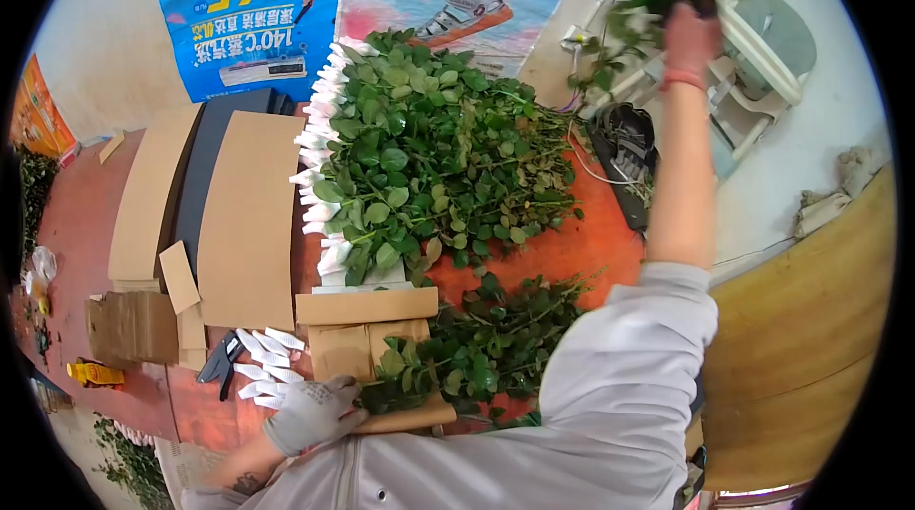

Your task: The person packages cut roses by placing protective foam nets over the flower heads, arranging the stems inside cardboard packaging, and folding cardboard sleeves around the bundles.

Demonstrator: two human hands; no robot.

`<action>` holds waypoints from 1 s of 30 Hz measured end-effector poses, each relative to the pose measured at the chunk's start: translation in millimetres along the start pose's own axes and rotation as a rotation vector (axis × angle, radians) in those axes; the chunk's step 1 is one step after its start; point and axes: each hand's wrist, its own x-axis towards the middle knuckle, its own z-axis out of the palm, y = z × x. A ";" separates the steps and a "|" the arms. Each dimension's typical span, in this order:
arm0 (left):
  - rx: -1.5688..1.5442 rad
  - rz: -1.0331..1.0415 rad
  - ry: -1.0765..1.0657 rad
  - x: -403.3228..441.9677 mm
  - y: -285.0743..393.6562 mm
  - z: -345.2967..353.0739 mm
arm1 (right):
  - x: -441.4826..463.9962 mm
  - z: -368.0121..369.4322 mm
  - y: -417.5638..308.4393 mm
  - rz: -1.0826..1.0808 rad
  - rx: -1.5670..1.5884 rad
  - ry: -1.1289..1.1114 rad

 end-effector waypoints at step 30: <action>0.015 0.102 0.200 -18.0 -13.0 10.0 | -454.7 -179.8 -153.1 -0.825 0.271 -1.575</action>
